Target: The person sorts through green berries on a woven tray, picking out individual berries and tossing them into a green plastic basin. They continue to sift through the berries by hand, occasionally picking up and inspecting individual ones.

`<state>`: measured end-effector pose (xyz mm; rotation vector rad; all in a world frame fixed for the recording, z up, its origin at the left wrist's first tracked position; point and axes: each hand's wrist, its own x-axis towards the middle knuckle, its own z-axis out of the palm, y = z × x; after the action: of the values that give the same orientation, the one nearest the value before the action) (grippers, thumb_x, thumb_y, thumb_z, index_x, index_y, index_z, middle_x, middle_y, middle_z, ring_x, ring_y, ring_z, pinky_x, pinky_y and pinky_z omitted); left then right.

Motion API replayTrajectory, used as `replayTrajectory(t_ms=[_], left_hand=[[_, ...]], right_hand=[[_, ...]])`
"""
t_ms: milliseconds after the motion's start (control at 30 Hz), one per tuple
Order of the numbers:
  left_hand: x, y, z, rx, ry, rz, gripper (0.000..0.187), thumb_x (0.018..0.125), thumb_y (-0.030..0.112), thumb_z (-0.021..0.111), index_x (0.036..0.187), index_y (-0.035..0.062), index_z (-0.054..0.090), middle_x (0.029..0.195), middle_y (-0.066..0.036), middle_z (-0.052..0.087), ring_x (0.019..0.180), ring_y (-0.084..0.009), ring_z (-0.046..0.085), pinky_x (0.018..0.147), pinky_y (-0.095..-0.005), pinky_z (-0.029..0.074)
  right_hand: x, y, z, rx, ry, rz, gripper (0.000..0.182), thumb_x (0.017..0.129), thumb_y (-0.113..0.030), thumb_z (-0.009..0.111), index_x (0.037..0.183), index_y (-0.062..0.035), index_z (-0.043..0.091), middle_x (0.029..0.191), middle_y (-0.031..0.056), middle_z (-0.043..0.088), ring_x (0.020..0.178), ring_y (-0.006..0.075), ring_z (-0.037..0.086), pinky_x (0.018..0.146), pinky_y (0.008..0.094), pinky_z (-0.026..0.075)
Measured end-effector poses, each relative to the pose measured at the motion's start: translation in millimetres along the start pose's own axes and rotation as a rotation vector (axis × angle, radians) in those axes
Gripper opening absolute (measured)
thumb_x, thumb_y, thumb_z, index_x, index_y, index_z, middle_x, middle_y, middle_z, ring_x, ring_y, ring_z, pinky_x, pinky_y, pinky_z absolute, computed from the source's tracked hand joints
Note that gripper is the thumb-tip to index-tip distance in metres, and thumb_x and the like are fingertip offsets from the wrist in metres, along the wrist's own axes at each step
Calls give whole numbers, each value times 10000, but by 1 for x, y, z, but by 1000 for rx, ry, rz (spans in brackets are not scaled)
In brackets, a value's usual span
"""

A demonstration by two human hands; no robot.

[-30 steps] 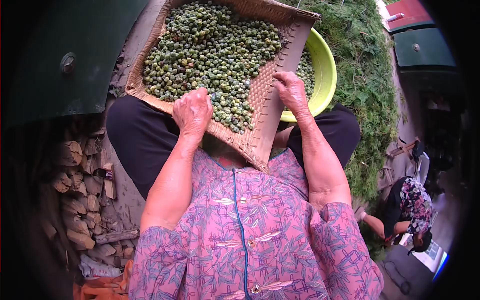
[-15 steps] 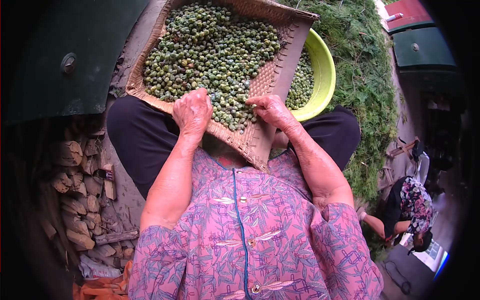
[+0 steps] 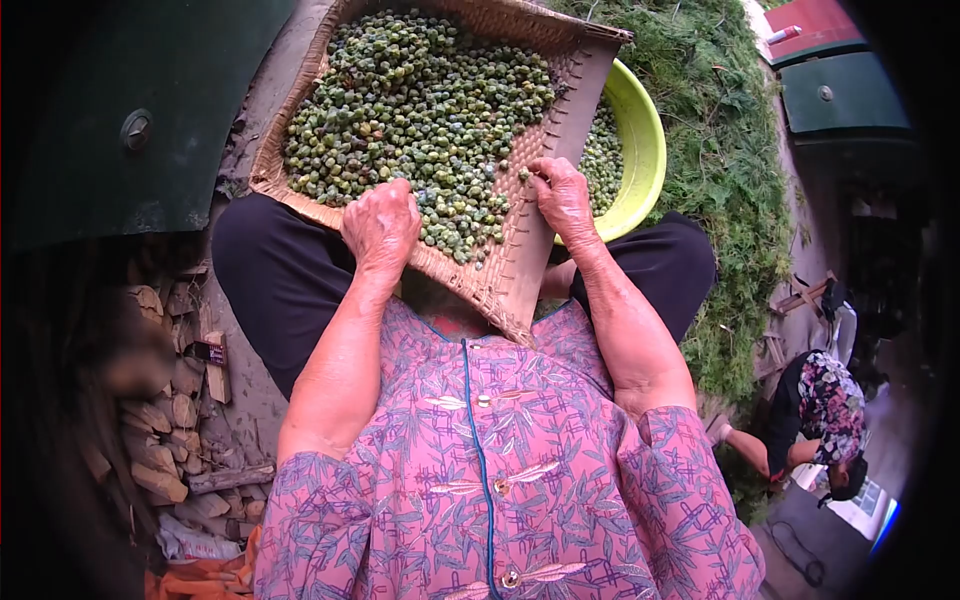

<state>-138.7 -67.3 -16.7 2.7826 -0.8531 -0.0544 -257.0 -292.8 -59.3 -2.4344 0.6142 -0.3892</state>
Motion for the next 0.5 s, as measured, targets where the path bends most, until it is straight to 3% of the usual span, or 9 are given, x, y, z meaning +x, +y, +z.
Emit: replayTrajectory(t_ms=[100, 200, 333, 500], left_hand=[[0, -1, 1, -2, 11, 6, 140, 834, 233, 556, 833, 123, 642, 789, -95, 667, 747, -289, 644, 665, -426, 498], [0, -3, 5, -2, 19, 10, 137, 832, 232, 559, 830, 123, 641, 785, -93, 666, 746, -284, 645, 664, -423, 497], [0, -1, 2, 7, 5, 0, 127, 826, 228, 569, 829, 124, 642, 787, -87, 666, 752, -276, 645, 665, -417, 496], [0, -1, 1, -7, 12, -1, 120, 816, 224, 585, 825, 119, 641, 794, -88, 666, 758, -275, 645, 671, -418, 494]], right_hand=[[2, -6, 5, -82, 30, -40, 200, 791, -140, 627, 988, -107, 624, 909, 150, 548, 837, 342, 589, 728, 427, 484], [5, -12, 9, -227, -70, 20, 180, 788, -154, 626, 961, -102, 617, 922, 132, 546, 842, 334, 588, 718, 428, 487], [11, -15, 18, -149, 35, 10, 166, 790, -135, 612, 952, -108, 631, 913, 131, 564, 863, 325, 590, 758, 414, 475], [18, -26, 22, -178, -90, -53, 170, 768, -102, 611, 939, -101, 610, 879, 118, 540, 870, 308, 568, 742, 406, 472]])
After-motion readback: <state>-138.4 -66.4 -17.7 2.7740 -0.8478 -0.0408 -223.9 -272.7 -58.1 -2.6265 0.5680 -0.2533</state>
